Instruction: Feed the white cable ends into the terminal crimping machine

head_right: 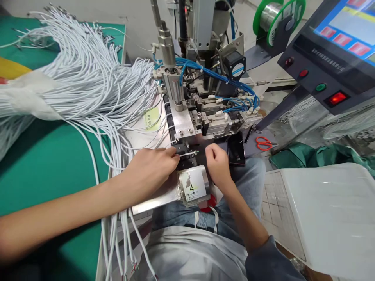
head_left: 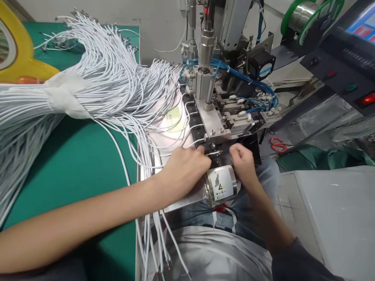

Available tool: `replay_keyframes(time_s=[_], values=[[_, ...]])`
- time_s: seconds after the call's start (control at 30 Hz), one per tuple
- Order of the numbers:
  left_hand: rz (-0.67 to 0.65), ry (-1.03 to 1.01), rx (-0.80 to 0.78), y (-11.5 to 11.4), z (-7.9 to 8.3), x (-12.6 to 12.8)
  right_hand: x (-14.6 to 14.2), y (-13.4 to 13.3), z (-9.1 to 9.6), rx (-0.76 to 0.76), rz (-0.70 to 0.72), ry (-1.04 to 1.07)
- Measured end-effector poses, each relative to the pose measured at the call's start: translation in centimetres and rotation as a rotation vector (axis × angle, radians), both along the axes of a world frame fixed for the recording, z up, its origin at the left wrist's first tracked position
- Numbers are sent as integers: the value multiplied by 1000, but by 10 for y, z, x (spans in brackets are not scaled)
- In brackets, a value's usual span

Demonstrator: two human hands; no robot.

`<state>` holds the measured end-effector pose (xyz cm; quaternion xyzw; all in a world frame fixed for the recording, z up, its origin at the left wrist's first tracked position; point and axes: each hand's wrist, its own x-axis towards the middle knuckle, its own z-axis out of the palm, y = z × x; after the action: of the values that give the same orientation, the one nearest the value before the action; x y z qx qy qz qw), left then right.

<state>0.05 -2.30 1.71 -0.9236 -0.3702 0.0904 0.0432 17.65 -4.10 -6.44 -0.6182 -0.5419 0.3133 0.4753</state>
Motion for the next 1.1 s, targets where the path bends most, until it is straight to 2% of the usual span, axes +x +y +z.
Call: replay_keyframes(time_s=[0.07,0.1,0.17,0.23,0.33,0.4,0.43,0.53,0.6,0.7,0.77,0.83,0.93,1.03,1.1], values=[[46,-12,53,3,-3,-1,-7,-27,13,126,-140,-57],[72,-16,79,5,-5,-1,-14,-43,19,200,-167,-75],[106,-36,112,8,-10,-2,-30,-74,28,284,-63,-125],[110,-75,127,10,-15,-3,-51,-97,29,166,215,-170],[99,-134,151,13,-20,-5,-82,-113,21,-191,605,-117],[100,-154,166,13,-21,-6,-97,-114,14,-358,732,-101],[104,-160,167,12,-20,-6,-99,-114,13,-383,745,-125],[30,-226,125,2,-16,-2,-85,-111,19,-328,677,-270],[-141,-355,40,-7,-15,3,-60,-108,29,-259,654,-352],[-398,-581,-184,-18,-18,7,-21,-97,42,-70,572,-425],[-440,-700,-352,-19,-21,7,-5,-89,47,39,431,-395],[-413,-818,-460,-15,-24,4,2,-82,48,109,235,-271],[-365,-974,-474,-8,-26,1,-1,-76,44,204,1,50],[-370,-1046,-440,-3,-24,1,-7,-69,39,204,50,356],[-378,-1060,-434,-3,-22,1,-10,-65,38,170,96,465]])
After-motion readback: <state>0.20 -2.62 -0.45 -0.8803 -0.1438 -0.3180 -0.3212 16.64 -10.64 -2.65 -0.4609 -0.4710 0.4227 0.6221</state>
